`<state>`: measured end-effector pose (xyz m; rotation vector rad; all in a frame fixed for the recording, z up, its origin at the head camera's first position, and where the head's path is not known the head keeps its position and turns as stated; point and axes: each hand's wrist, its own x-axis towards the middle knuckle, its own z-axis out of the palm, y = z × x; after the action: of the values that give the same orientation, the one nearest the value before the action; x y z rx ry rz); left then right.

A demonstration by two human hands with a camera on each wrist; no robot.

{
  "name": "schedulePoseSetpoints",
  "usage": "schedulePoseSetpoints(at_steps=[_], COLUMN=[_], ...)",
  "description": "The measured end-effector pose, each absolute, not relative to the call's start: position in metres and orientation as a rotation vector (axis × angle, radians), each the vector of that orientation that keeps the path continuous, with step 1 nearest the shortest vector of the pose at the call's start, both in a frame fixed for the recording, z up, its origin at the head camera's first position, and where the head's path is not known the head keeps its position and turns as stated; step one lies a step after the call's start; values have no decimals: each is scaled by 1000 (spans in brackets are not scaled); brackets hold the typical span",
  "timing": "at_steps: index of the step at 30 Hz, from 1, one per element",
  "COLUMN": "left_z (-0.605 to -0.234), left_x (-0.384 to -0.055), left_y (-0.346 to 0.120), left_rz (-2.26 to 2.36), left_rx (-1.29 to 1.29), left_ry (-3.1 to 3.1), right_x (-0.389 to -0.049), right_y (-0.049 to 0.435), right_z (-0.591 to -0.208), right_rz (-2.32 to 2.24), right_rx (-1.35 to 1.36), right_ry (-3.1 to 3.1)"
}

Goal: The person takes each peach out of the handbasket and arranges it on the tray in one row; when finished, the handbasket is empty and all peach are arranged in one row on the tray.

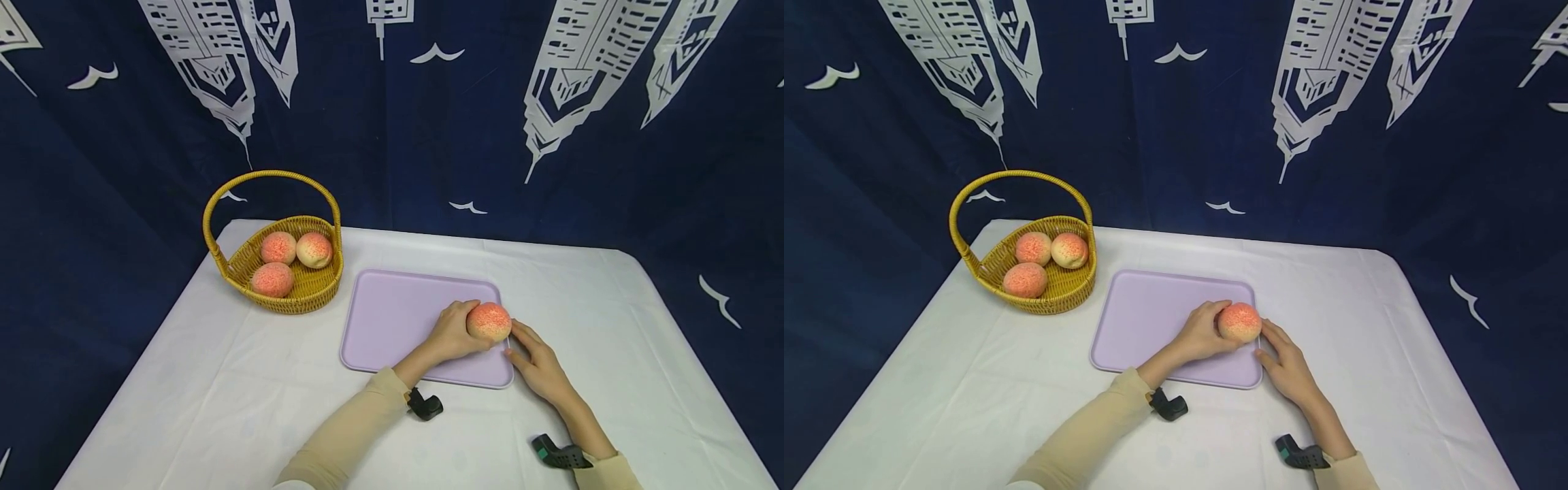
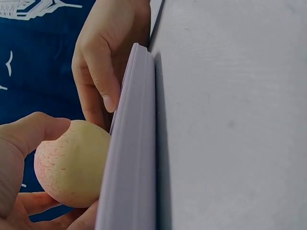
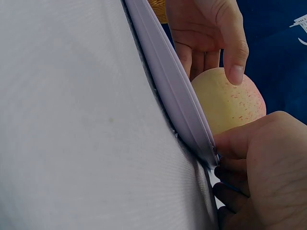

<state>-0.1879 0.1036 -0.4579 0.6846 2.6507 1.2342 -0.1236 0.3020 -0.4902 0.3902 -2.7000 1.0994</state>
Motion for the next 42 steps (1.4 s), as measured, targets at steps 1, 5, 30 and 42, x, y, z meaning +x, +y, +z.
schedulePoseSetpoints(at_steps=[1,5,30,42], left_z=[-458,-460,-394,-397], left_x=[-188,-189,-170,-197], left_y=[104,104,-7,-135], left_rz=[1233,1230,1332,1369], left_rx=[688,686,839,359], left_ry=[2652,2658,2916,3377], right_x=[-124,-124,-125,-125], right_y=[302,301,302,302], right_z=[-490,-490,-490,-490], right_rz=[1100,1096,1098,1087], right_rx=[390,389,352,359], right_ry=[-2700,-2702,-2731,-2727])
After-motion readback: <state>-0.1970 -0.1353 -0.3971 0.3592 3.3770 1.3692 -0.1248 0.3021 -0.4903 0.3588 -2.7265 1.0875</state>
